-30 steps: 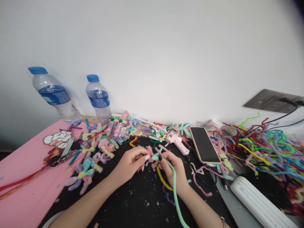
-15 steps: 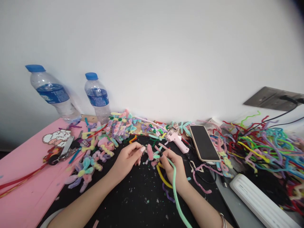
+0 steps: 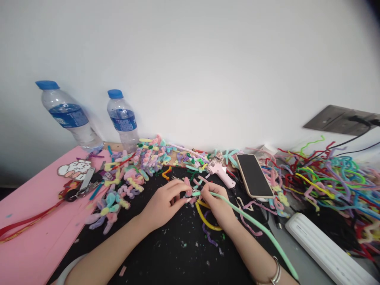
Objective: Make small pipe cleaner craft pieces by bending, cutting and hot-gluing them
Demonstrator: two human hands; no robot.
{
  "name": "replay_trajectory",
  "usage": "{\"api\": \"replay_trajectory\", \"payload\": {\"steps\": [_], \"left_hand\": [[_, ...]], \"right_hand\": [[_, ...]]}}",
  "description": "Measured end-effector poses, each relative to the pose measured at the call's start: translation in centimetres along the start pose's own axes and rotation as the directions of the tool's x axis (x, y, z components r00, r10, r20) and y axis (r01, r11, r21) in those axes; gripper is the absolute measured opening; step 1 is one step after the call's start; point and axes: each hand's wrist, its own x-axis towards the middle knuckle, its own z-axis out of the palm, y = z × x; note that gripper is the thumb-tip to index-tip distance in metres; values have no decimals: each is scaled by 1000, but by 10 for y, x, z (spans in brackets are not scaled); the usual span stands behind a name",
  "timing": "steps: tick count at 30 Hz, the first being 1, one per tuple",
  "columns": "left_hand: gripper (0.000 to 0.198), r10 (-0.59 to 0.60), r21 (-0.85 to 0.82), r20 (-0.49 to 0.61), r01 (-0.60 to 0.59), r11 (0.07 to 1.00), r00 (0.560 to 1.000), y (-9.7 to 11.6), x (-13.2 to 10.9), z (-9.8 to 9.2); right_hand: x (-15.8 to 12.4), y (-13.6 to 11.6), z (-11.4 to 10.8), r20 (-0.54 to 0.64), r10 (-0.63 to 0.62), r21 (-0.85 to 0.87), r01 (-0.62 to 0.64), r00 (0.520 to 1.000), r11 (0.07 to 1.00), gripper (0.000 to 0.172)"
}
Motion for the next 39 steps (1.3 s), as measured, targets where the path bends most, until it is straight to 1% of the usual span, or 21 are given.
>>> {"api": "replay_trajectory", "payload": {"steps": [3,7,11,14,23,27,30,33,36,39], "left_hand": [[21,155,108,-10,-153,982,988,-2,-3,3],[22,327,171,-55,-313,934,944,-7,-6,7],[18,426,224,-114,-395,891,897,-10,-7,8],[15,455,245,-122,-418,875,882,-11,-7,8],[12,484,250,-117,-446,860,867,-11,-7,7],[12,465,242,-156,-423,873,872,-11,-6,7],[11,423,217,-188,-382,898,886,-11,-4,7],[11,348,146,-208,-323,935,914,-10,-3,7],[11,247,36,-194,-245,969,949,-9,-2,6],[10,154,-54,-164,-165,985,974,-7,-1,6]], "right_hand": [[0,1,0,11,11,18,-11,1000,1000,26],[-2,2,3,32,6,56,-8,999,998,27],[-6,2,7,59,31,46,-34,998,998,26],[-8,3,8,65,52,63,-56,997,996,26],[-6,7,9,141,111,197,-138,984,971,28],[-4,10,7,188,100,289,-152,977,945,31],[-4,11,6,212,78,318,-145,974,937,33],[-4,14,5,211,39,322,-107,977,941,33],[-5,16,5,189,-14,289,-42,982,956,34],[-5,18,5,145,-58,222,25,988,975,35]]}}
